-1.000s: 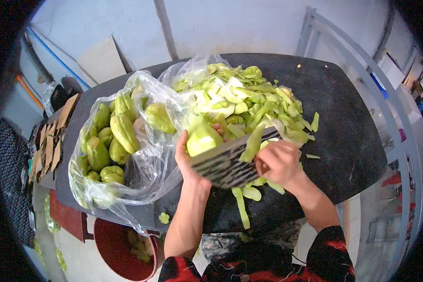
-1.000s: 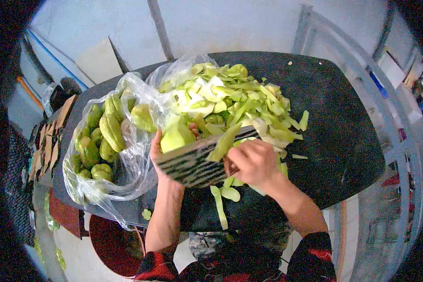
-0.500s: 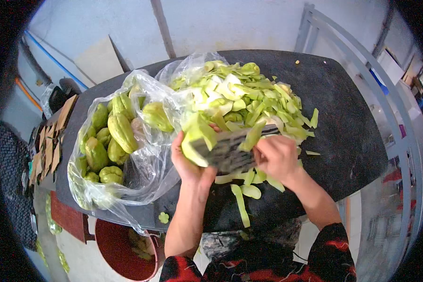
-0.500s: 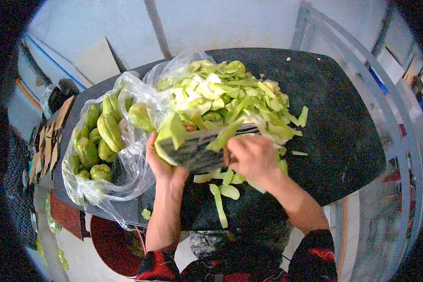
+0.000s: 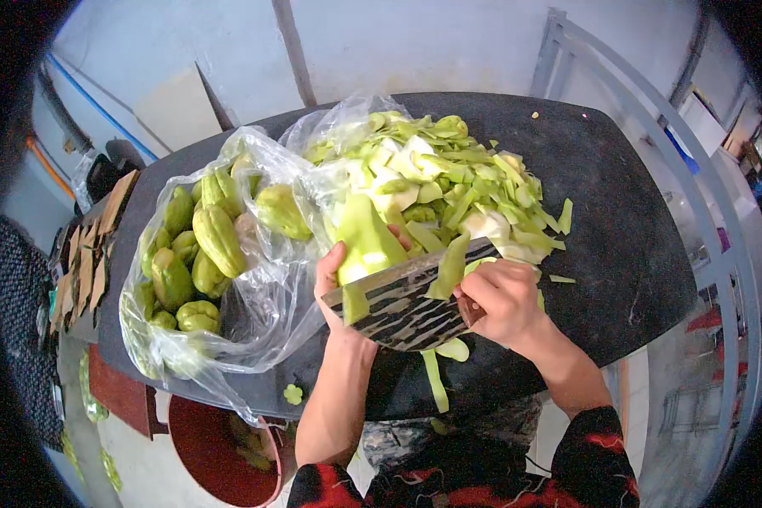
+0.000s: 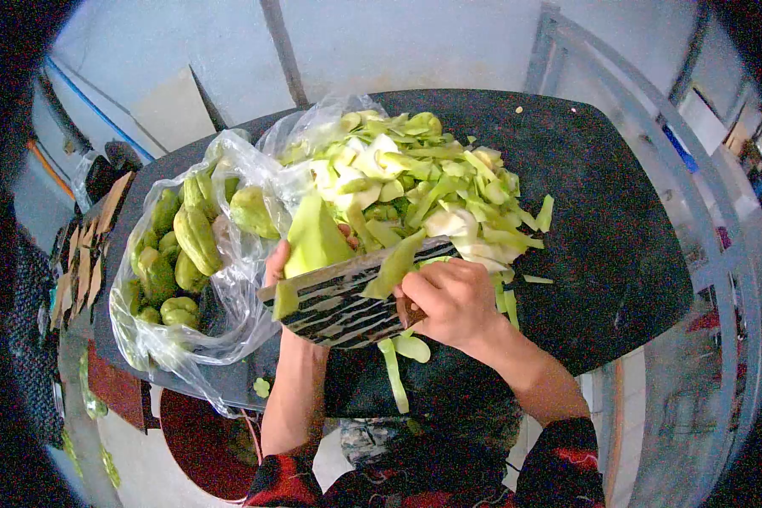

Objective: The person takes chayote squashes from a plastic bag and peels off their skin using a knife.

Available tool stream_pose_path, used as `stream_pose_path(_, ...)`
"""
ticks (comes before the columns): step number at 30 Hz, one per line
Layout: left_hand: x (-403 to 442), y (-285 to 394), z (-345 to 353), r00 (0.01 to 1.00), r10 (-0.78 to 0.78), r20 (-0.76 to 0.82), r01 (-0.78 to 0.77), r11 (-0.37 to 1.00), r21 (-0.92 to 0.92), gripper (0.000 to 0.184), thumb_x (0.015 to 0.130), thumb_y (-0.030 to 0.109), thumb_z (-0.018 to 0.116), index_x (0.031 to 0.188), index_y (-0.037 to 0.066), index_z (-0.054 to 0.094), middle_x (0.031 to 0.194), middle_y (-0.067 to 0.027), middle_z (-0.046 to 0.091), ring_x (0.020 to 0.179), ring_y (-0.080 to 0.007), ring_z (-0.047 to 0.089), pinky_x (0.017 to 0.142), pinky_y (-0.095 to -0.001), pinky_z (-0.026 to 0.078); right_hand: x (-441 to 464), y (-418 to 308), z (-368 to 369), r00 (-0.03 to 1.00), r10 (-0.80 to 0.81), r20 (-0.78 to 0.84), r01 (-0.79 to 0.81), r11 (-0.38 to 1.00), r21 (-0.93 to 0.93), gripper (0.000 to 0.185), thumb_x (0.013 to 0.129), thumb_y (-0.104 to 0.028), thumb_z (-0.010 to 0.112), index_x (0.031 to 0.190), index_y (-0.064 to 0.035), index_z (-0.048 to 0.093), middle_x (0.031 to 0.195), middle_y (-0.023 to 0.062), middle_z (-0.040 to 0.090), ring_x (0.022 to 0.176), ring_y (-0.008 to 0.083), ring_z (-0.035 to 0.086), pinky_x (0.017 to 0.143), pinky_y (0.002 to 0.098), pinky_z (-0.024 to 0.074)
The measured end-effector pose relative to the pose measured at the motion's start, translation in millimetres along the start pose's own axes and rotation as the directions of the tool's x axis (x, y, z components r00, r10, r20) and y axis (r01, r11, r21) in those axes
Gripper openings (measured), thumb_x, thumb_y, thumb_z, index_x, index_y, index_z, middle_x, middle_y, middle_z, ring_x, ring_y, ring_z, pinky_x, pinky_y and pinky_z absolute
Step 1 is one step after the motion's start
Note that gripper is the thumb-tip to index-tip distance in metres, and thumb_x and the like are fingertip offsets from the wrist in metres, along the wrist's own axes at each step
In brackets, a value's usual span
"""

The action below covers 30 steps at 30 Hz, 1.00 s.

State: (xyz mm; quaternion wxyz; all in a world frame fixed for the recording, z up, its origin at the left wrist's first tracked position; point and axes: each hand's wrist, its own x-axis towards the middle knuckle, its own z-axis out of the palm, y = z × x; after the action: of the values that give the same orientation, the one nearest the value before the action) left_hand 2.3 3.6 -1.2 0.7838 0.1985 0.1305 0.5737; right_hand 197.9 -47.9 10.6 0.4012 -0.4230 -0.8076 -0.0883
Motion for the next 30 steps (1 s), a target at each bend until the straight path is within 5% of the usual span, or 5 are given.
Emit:
stream_pose_path(7,-3.0,1.5,4.7,0.998,0.047,-0.034,-0.045,0.998,0.051,0.059,0.086,0.041,0.050,0.131,0.002,0.052,0.120,-0.0179,0.062,0.107,-0.0300,0.059,0.097,-0.0420,0.044,-7.7,23.4,4.7,0.981,0.180,0.067,-0.176,0.983,-0.054,0.017,0.070,-0.012,0.073,0.074,-0.0087,0.056,0.062,0.0061,0.061,0.055,0.0276,0.062,0.049,0.0391,0.0478)
stream_pose_path(12,-6.8,3.0,0.8,0.996,0.008,0.085,-0.019,0.992,0.126,0.060,0.085,0.041,0.051,0.129,0.000,0.052,0.118,-0.0181,0.062,0.108,-0.0314,0.059,0.097,-0.0422,0.045,-3.1,5.1,-0.4,0.996,0.080,0.048,-0.081,0.997,0.014,0.016,0.069,-0.010,0.071,0.078,-0.0086,0.058,0.067,0.0079,0.064,0.059,0.0279,0.064,0.052,0.0390,0.0498)
stream_pose_path(20,-14.1,-6.4,11.0,0.997,-0.073,0.017,0.069,0.982,0.177,0.058,0.081,0.042,0.058,0.123,0.003,0.054,0.109,-0.0176,0.064,0.093,-0.0320,0.065,0.080,-0.0517,0.054,0.8,39.9,14.9,0.947,0.320,-0.027,-0.321,0.947,-0.031,0.018,0.072,-0.004,0.070,0.073,-0.0029,0.053,0.064,0.0109,0.059,0.055,0.0306,0.060,0.049,0.0373,0.0445)
stream_pose_path(24,-2.4,-5.4,-4.8,0.994,-0.038,-0.106,0.020,0.986,-0.167,0.055,0.087,0.039,0.053,0.128,0.004,0.053,0.114,-0.0172,0.063,0.101,-0.0315,0.063,0.089,-0.0461,0.051,1.9,22.2,3.5,0.976,0.216,0.015,-0.217,0.974,0.073,0.020,0.067,-0.004,0.072,0.069,-0.0040,0.052,0.059,0.0098,0.053,0.050,0.0295,0.055,0.046,0.0377,0.0414)
stream_pose_path(30,6.1,2.4,-16.0,0.999,0.035,0.032,-0.032,0.993,-0.113,0.064,0.091,0.047,0.047,0.134,0.001,0.048,0.123,-0.0247,0.058,0.104,-0.0378,0.061,0.092,-0.0492,0.050,-5.9,8.5,8.1,0.998,-0.045,-0.044,0.046,0.999,0.027,0.021,0.062,-0.011,0.073,0.065,-0.0095,0.052,0.056,0.0045,0.049,0.049,0.0247,0.052,0.045,0.0371,0.0396)
